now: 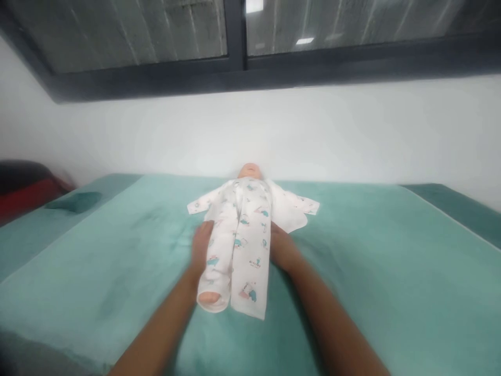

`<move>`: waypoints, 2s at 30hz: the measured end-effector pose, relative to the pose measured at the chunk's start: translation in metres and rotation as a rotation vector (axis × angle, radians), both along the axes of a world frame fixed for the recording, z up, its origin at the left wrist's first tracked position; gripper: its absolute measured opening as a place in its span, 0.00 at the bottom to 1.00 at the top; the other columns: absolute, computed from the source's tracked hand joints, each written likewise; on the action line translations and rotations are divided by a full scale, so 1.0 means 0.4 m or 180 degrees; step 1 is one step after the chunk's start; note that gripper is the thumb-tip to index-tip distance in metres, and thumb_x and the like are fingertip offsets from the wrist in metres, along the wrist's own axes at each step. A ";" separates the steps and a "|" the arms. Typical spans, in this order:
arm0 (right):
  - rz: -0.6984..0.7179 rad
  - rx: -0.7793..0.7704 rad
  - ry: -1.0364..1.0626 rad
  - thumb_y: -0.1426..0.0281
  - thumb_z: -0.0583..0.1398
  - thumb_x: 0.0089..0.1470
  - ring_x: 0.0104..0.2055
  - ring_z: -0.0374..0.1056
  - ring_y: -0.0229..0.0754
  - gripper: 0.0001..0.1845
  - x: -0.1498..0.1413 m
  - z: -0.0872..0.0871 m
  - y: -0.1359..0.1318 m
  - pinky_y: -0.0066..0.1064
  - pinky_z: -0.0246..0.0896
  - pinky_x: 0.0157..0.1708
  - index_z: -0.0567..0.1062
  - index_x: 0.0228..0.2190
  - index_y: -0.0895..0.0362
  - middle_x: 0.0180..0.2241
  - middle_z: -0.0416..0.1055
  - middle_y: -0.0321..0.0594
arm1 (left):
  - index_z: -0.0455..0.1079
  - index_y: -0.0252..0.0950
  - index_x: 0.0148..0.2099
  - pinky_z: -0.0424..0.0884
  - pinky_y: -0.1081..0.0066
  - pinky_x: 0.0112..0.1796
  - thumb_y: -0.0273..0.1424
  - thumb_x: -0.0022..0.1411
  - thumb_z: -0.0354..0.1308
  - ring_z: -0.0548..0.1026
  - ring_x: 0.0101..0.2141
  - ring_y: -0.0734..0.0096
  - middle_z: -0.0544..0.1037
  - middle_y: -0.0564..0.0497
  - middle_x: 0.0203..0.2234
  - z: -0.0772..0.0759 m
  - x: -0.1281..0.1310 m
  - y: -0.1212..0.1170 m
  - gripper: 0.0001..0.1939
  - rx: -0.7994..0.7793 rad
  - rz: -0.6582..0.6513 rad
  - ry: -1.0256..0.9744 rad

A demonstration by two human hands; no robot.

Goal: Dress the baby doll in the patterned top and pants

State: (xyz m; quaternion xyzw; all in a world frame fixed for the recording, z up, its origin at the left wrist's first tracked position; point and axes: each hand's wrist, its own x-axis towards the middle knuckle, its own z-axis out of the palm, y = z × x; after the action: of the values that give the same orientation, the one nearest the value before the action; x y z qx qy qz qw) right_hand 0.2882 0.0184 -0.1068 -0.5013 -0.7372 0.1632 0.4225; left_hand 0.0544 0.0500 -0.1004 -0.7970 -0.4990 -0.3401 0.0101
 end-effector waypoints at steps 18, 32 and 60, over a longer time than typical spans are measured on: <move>-0.1169 -0.0470 0.0380 0.71 0.51 0.48 0.42 0.71 0.46 0.20 0.151 0.022 0.000 0.36 0.64 0.43 0.78 0.39 0.55 0.40 0.77 0.41 | 0.73 0.37 0.36 0.67 0.67 0.44 0.22 0.57 0.47 0.72 0.41 0.66 0.76 0.50 0.36 -0.014 -0.048 0.037 0.13 -0.0660 0.0656 -0.1274; -0.1706 -0.0821 0.1368 0.54 0.61 0.46 0.33 0.64 0.43 0.17 0.188 0.001 0.065 0.33 0.56 0.33 0.72 0.29 0.54 0.30 0.70 0.36 | 0.68 0.40 0.41 0.62 0.67 0.33 0.43 0.66 0.45 0.75 0.36 0.58 0.78 0.48 0.34 0.014 -0.062 0.141 0.16 -0.1234 0.1468 -0.0404; -0.1108 -0.0243 0.0637 0.62 0.56 0.53 0.28 0.62 0.38 0.08 -0.108 0.157 0.236 0.30 0.54 0.32 0.72 0.29 0.53 0.26 0.70 0.33 | 0.67 0.39 0.40 0.70 0.68 0.43 0.38 0.68 0.49 0.73 0.39 0.67 0.76 0.50 0.36 0.073 0.006 0.093 0.10 -0.0624 -0.0732 -0.2603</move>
State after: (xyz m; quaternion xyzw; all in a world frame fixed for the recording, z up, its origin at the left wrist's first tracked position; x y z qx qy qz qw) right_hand 0.2449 0.1128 -0.0440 -0.6181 -0.5870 0.1646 0.4962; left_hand 0.0567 0.0872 -0.0711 -0.6444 -0.3999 -0.5777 -0.3019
